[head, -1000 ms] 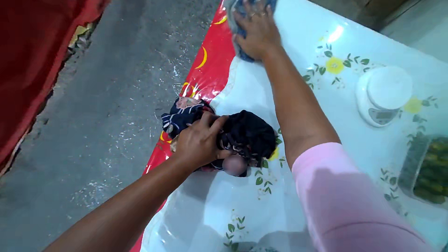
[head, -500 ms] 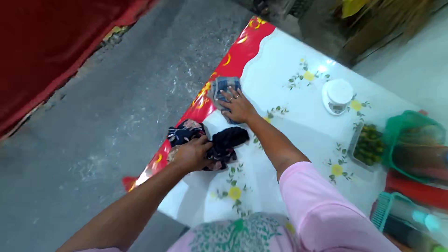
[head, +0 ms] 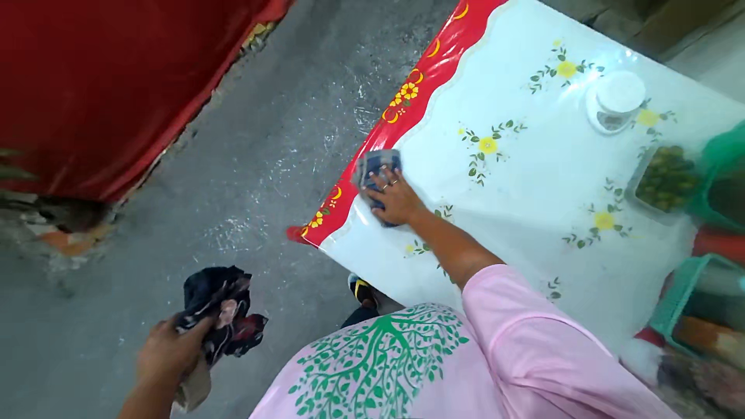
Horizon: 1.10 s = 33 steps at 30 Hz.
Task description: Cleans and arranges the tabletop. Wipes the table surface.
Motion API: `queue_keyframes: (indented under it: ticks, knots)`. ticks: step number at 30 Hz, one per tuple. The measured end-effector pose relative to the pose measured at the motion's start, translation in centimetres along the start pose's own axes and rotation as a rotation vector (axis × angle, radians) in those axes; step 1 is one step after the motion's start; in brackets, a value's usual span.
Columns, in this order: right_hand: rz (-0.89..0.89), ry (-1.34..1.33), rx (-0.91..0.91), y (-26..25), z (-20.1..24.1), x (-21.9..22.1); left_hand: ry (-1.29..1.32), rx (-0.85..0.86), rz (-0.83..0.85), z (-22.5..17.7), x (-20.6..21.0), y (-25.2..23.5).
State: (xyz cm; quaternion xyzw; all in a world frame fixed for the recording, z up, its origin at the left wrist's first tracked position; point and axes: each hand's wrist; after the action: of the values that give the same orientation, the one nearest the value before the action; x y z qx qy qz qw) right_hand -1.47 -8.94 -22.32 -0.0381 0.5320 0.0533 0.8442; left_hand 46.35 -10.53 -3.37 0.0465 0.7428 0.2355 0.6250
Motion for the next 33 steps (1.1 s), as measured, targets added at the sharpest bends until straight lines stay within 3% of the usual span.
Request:
queue_keyframes:
  ticks: [5, 9, 13, 15, 17, 20, 22, 24, 28, 30, 33]
  knots:
    - [-0.018, -0.059, -0.021, -0.3, 10.1, 5.1, -0.169, 0.129, 0.054, 2.7, -0.9, -4.1]
    - [-0.140, -0.112, 0.213, 7.8, 15.4, 6.5, -0.382, 0.322, 0.171, 4.8, -0.5, -8.8]
    - [-0.391, 0.077, 0.768, 23.2, 17.4, 7.4, -0.540, 0.355, 0.300, 5.3, -0.2, -12.1]
    - [-0.375, 0.173, 1.115, 32.1, 17.5, 7.3, -0.594, 0.431, 0.295, 6.6, 0.3, -15.5]
    - [-0.369, 0.223, 1.441, 39.4, 16.6, 6.3, -0.652, 0.428, 0.343, 4.1, -0.4, -16.2]
    - [-0.409, 0.193, 1.936, 43.4, 12.9, 3.5, -0.688, 0.458, 0.333, 1.6, -0.9, -18.7]
    - [-0.463, 0.174, 2.096, 41.5, 9.0, 1.8, -0.666, 0.482, 0.322, 0.5, -1.1, -20.1]
    - [-0.507, 0.210, 1.984, 37.0, 6.0, 1.0, -0.643, 0.488, 0.333, -0.4, -2.0, -20.7]
    - [-0.515, 0.271, 1.341, 22.2, 1.5, 0.4, -0.607, 0.448, 0.351, -0.8, -3.3, -21.2]
    - [-0.446, 0.236, 1.069, 12.5, 2.0, 1.0, -0.620, 0.434, 0.355, -0.1, -4.3, -22.2]
    - [-0.370, 0.132, 0.750, -0.8, 6.6, 3.4, -0.620, 0.425, 0.348, 0.9, -5.7, -24.6]
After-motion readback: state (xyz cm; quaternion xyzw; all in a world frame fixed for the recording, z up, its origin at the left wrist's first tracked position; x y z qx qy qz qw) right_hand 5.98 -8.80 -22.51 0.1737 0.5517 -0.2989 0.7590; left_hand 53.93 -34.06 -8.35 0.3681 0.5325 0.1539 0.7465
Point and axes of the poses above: each hand's wrist, its own y-axis away from the middle knuckle, its own x-axis out of the palm, z = x × y, and after that the axes turned 3 degrees about -z, right-handed
